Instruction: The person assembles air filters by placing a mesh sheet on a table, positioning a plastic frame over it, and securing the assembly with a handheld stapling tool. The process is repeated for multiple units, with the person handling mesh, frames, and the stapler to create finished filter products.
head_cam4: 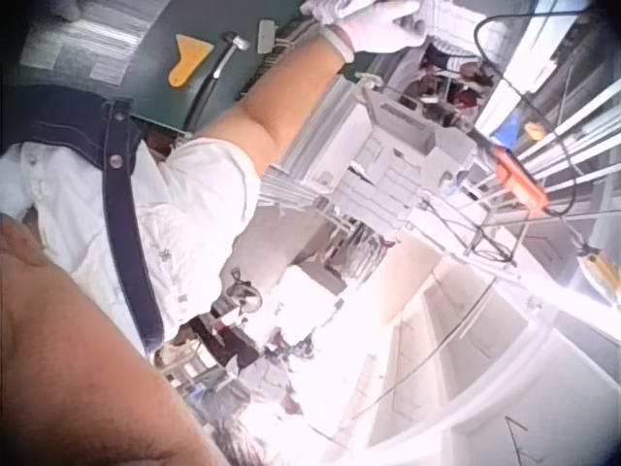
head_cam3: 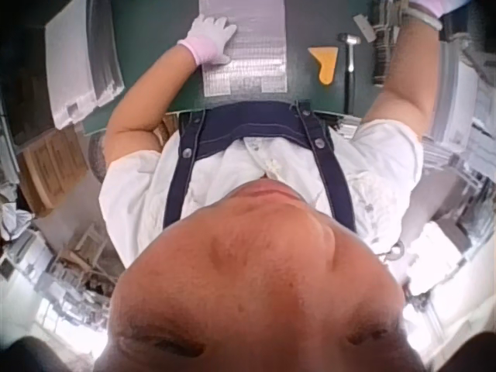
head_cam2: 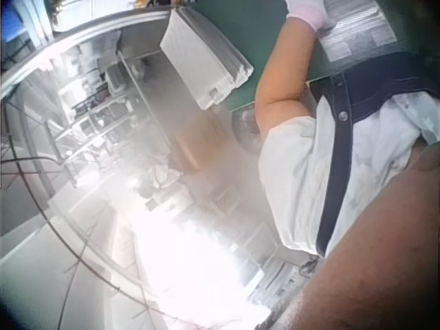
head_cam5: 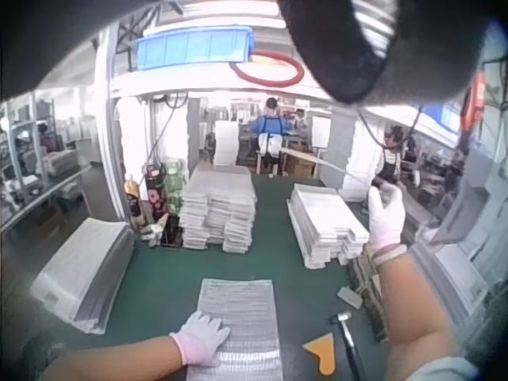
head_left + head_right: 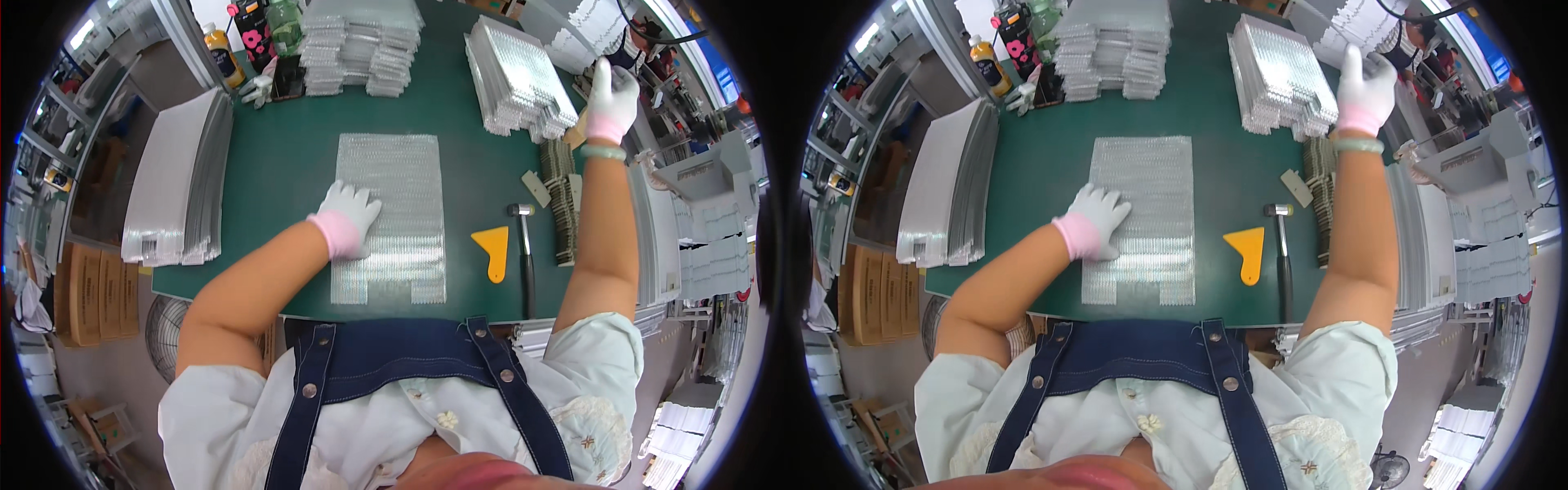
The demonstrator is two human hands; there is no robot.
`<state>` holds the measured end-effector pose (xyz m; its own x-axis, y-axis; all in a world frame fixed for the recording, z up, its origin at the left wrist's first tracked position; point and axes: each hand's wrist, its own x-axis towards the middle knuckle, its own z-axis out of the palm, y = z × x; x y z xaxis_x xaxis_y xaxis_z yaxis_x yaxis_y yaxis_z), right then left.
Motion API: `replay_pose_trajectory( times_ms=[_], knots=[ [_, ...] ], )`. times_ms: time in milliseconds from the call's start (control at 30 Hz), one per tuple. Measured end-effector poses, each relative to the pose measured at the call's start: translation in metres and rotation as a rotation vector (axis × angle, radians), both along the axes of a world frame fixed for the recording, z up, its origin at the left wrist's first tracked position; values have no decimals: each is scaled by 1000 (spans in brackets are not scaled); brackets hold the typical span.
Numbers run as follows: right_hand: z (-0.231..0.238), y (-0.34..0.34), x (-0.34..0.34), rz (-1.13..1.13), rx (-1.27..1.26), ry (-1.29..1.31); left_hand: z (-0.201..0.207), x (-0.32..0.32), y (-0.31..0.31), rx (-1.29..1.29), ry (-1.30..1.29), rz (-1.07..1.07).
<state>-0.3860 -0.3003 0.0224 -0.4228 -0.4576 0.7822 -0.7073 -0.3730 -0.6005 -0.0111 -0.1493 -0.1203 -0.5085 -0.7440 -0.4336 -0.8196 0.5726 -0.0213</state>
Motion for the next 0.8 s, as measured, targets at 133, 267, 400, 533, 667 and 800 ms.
replay_pose_trajectory(
  times_ms=[133, 267, 400, 533, 667, 800],
  knots=[
    [-77, 116, 74, 522, -156, -224, 29, -11, 2, -37, 512, 64],
    [-114, 211, 133, 836, -113, 274, 58, -46, 57, -425, 1326, -25],
    [-88, 227, 119, 807, -101, 22, 83, -26, 99, 384, 1896, 506],
    [-79, 229, 110, 539, 377, 95, 70, 21, 109, 474, 1600, 634],
    [-136, 260, 126, 509, 686, -12, 23, 23, 119, 69, 1457, 899],
    [-168, 291, 139, 354, 902, 150, -35, 19, 129, -391, 1119, 878]
  ],
)
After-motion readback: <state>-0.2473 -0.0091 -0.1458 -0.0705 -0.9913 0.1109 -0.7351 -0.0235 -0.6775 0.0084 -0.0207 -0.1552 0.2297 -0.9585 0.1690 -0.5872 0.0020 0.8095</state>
